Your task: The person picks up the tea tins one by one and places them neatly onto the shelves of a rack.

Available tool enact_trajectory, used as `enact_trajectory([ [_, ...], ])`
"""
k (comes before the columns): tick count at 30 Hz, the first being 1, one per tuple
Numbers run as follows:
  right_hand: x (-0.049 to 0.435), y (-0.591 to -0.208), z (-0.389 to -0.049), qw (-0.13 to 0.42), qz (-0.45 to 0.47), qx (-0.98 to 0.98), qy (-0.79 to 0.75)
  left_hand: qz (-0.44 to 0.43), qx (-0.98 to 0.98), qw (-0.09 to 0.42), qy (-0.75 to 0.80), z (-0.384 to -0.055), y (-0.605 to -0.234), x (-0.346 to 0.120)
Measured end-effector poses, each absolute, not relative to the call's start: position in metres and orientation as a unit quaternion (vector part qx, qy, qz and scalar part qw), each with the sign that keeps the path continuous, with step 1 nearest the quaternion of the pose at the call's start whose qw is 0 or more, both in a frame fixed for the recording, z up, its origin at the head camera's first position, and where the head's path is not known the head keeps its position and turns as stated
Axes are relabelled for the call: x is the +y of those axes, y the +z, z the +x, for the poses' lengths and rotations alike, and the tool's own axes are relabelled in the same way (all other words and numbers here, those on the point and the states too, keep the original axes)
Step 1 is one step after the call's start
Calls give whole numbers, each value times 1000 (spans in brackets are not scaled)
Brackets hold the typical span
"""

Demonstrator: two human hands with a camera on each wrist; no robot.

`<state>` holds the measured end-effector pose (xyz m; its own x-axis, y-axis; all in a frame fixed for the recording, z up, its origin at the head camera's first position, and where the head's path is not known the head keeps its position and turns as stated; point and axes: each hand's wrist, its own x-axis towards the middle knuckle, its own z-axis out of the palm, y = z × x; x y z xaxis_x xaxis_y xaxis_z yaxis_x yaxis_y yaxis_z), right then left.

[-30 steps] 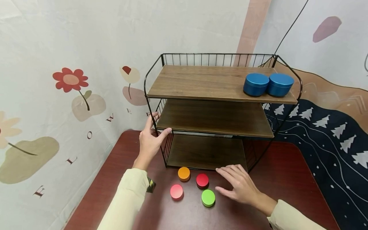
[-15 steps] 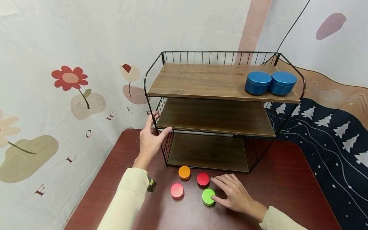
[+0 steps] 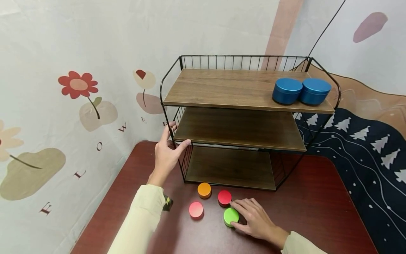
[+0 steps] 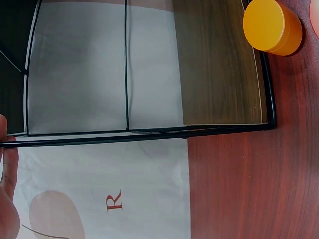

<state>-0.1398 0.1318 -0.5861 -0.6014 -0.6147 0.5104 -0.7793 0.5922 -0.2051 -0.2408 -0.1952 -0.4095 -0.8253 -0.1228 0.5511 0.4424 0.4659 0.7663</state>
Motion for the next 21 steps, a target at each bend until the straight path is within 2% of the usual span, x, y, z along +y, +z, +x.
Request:
enact_trajectory([
  [4, 131, -592, -138, 189, 394, -875, 207, -94, -810, 276, -509, -240, -407, -193],
  [11, 126, -599, -134, 178, 398, -876, 206, -101, -813, 277, -502, -217, -379, -182],
  [21, 125, -605, -133, 190, 410, -871, 194, -100, -812, 279, -503, -216, -378, -181],
])
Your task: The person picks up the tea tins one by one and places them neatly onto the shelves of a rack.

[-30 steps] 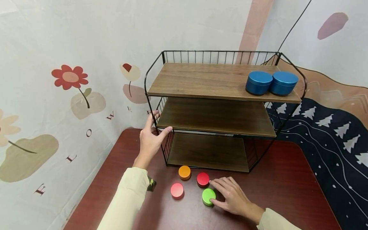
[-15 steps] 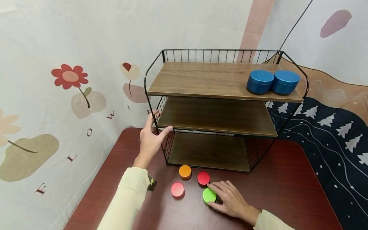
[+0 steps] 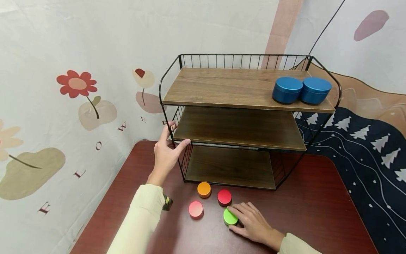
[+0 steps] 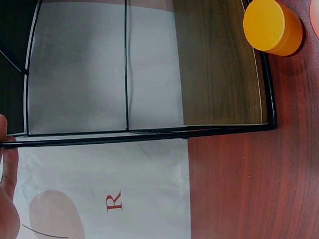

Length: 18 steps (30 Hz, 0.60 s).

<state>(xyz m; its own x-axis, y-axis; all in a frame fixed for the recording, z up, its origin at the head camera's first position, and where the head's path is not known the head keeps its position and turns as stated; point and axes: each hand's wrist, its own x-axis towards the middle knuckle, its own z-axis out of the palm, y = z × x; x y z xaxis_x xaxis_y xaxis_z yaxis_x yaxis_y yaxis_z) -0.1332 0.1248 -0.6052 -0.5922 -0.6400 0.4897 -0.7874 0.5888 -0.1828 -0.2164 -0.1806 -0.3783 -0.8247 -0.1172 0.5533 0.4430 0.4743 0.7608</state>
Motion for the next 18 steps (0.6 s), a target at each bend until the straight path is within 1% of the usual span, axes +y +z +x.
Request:
enact_trajectory([
  [4, 124, -607, -133, 189, 409, -872, 192, -98, -813, 278, -502, -217, -379, -181],
  [12, 124, -604, -132, 179, 407, -875, 192, -95, -809, 280, -507, -239, -406, -193],
  [18, 123, -602, -131, 176, 415, -872, 189, -99, -809, 280, -508, -240, -409, -195],
])
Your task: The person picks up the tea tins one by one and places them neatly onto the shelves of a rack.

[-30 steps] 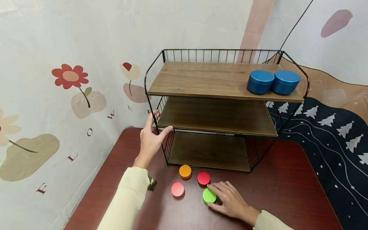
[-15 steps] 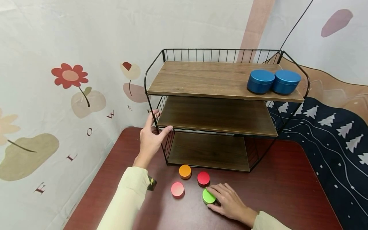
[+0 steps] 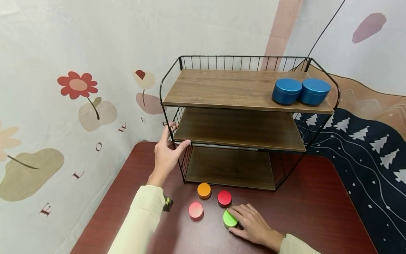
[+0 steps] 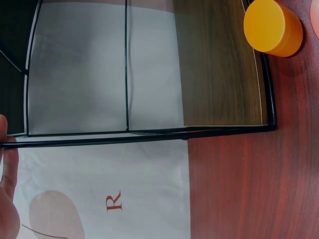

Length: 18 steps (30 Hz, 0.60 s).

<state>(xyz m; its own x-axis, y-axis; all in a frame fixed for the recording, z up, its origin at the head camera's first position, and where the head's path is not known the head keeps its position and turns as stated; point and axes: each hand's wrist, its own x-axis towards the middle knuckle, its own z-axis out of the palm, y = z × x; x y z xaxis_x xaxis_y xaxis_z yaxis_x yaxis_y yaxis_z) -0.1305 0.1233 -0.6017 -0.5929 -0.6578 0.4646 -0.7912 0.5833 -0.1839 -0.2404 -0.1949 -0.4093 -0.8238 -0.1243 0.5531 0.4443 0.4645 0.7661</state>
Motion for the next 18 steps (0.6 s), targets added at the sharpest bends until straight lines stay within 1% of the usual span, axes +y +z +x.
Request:
enact_trajectory([
  [8, 124, -593, -130, 188, 429, -863, 190, -102, -811, 279, -504, -238, -409, -196],
  [18, 131, -565, -136, 216, 467, -838, 183, -97, -817, 282, -494, -238, -410, -196],
])
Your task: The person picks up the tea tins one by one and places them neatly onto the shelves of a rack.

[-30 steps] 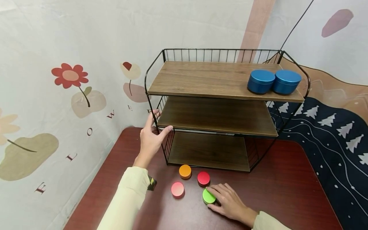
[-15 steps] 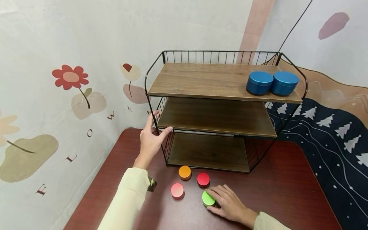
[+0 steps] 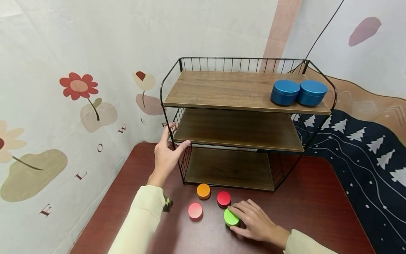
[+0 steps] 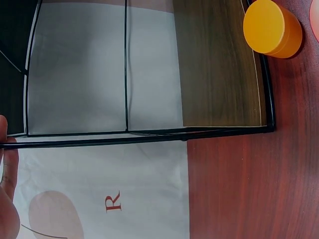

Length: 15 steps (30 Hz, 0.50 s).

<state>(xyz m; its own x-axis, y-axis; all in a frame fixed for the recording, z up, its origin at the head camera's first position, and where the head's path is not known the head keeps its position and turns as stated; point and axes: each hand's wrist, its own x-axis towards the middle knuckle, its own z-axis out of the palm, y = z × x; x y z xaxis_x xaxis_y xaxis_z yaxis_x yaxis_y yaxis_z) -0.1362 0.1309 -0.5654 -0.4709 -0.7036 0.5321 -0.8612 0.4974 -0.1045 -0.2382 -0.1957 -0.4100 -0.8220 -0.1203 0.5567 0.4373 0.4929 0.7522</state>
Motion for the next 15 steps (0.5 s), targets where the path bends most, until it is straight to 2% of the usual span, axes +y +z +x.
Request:
enact_trajectory([
  [6, 132, -551, -142, 252, 497, -806, 201, -96, -818, 281, -493, -238, -409, -196],
  [15, 134, -529, -144, 274, 521, -785, 193, -91, -821, 278, -490, -238, -409, -196],
])
